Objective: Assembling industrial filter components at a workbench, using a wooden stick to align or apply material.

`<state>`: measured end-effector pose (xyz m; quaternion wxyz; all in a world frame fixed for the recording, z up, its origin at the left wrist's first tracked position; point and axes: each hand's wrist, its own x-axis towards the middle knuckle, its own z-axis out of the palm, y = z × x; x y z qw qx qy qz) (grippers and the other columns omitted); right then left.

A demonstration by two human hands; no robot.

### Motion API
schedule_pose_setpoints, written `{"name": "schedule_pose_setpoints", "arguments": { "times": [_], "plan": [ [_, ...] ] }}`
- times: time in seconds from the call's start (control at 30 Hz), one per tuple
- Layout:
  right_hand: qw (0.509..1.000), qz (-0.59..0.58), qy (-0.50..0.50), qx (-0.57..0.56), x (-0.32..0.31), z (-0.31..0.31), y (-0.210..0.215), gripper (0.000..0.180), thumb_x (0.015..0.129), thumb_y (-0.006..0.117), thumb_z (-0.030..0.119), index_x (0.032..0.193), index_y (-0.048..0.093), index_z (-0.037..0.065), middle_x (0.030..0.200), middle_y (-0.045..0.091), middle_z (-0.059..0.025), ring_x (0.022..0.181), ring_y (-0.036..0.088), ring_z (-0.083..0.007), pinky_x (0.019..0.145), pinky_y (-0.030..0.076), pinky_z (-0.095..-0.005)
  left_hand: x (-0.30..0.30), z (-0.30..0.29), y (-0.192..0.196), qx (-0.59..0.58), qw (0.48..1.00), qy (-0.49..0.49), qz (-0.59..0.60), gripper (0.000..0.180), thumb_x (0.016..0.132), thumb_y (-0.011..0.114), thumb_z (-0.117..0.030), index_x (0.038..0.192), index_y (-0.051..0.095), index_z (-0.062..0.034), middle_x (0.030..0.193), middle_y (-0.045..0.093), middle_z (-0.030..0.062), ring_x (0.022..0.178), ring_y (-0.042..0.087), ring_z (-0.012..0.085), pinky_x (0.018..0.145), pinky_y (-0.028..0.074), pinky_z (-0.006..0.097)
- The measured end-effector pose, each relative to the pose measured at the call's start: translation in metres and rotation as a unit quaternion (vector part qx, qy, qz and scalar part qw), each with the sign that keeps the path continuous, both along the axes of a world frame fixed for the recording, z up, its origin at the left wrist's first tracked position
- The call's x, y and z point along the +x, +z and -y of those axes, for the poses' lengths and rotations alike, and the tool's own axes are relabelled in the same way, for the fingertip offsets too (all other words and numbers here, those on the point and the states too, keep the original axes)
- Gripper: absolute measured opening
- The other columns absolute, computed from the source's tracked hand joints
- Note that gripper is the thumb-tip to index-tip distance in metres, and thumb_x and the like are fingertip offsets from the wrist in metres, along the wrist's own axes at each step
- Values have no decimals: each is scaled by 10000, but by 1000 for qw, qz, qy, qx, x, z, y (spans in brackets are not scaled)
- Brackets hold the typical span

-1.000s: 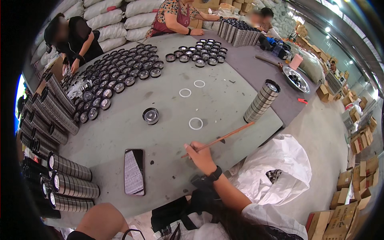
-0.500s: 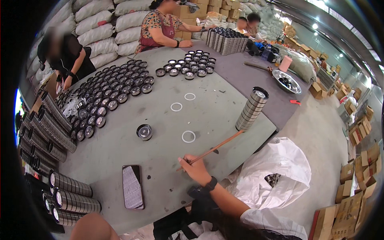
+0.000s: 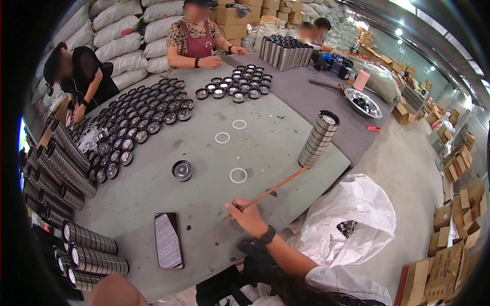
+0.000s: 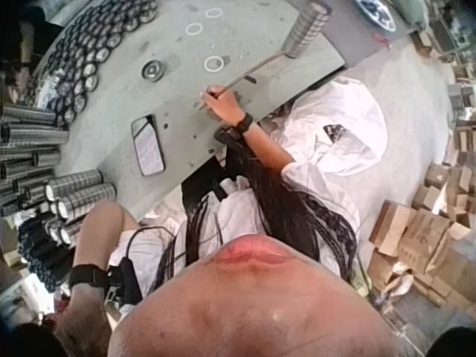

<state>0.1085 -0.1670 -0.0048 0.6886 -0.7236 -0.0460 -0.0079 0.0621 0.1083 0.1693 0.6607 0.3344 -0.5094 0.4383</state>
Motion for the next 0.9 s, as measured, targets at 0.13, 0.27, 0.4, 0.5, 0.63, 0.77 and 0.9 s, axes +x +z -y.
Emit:
{"name": "schedule_pose_setpoints", "arguments": {
  "times": [0.13,0.27,0.4,0.5,0.63,0.77,0.9],
  "plan": [
    [1000,-6,11,14,0,-7,4,363,904,608,225,645,439,36,543,393,30,523,354,-41,470,320,-244,-3,-9,-4,-10,999,32,-4,267,895,501,-356,904,551,-94,847,542,75,786,554,209,652,440,392],
    [1000,4,-7,-27,-4,-8,8,366,901,609,215,642,429,32,540,376,27,530,342,-44,472,320,-250,-12,-22,-9,-14,998,61,-12,250,898,503,-341,899,546,-95,843,543,74,785,559,209,646,443,395],
    [999,26,-1,-20,-4,-7,6,358,898,611,210,646,434,28,539,366,21,535,335,-48,474,322,-258,-41,-40,-1,4,993,115,-32,235,901,505,-326,894,541,-95,838,544,72,783,563,210,641,446,398],
    [999,20,-8,-38,-3,-1,6,338,892,616,204,656,456,22,534,372,14,527,349,-54,473,329,-265,-64,-57,-1,22,986,156,-47,223,903,506,-316,891,537,-95,835,545,71,782,566,210,636,448,400],
    [999,8,-47,-14,-2,5,16,325,883,635,213,667,489,20,535,424,10,519,396,-59,475,341,-259,-85,-51,28,54,972,217,-67,208,906,509,-301,886,532,-95,831,546,70,780,570,211,631,451,403],
    [999,19,-50,-3,0,5,4,284,883,645,223,712,546,20,582,516,-3,531,449,-62,486,359,-243,-33,22,-1,87,839,247,-476,182,860,540,-2,1038,547,-32,966,642,119,810,598,182,699,476,275],
    [994,22,-63,86,6,9,7,258,905,616,238,781,588,13,630,564,-14,552,477,-68,500,374,-232,83,41,-69,366,708,385,-465,543,778,699,-222,1241,486,-35,1217,575,152,1063,569,270,885,449,418]
  ]
}}
